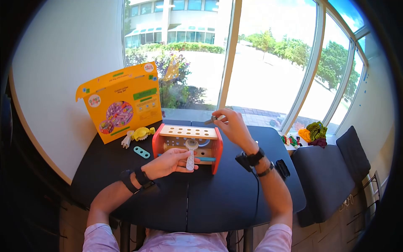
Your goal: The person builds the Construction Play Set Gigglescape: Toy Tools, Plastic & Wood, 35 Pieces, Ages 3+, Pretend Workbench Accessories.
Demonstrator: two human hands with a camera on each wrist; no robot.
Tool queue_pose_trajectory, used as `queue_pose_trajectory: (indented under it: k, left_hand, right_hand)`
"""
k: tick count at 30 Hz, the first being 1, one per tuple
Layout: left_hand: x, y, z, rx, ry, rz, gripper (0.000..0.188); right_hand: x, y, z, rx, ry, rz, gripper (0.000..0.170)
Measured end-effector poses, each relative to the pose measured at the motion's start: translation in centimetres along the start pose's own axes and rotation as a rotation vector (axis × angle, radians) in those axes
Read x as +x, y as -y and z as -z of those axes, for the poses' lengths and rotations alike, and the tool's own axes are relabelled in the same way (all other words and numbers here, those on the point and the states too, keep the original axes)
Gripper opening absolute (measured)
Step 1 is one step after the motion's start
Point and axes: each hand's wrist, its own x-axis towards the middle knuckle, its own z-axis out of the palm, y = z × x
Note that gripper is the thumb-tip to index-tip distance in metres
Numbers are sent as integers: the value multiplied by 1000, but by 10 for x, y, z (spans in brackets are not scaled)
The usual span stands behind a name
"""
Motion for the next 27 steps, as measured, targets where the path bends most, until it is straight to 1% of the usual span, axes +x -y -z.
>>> queue_pose_trajectory:
  k: [2,5,9,12,15,18,24,27]
  left_hand:
    - [7,-2,2,-14,3,4,41]
    - [20,-4,5,-27,11,24,40]
    - [25,-15,-1,7,16,65,41]
    - [38,-13,5,-4,17,59,40]
    - [48,-14,12,-15,67,64,40]
    - [50,-22,8,-10,20,86,40]
    - [56,-27,13,-55,12,145,38]
    - [60,-25,19,-52,6,168,38]
  right_hand:
    - [23,-3,-3,-14,127,-63,25]
    - [53,-14,-13,-150,280,29,24]
    - [76,-21,-31,-214,375,169,22]
    - [85,-20,-34,-202,457,171,22]
    - [90,-21,-38,-239,491,204,22]
    - [94,-21,-39,-283,549,221,23]
    - [97,-24,-44,-282,620,198,24]
    - [97,-24,-45,-275,633,147,23]
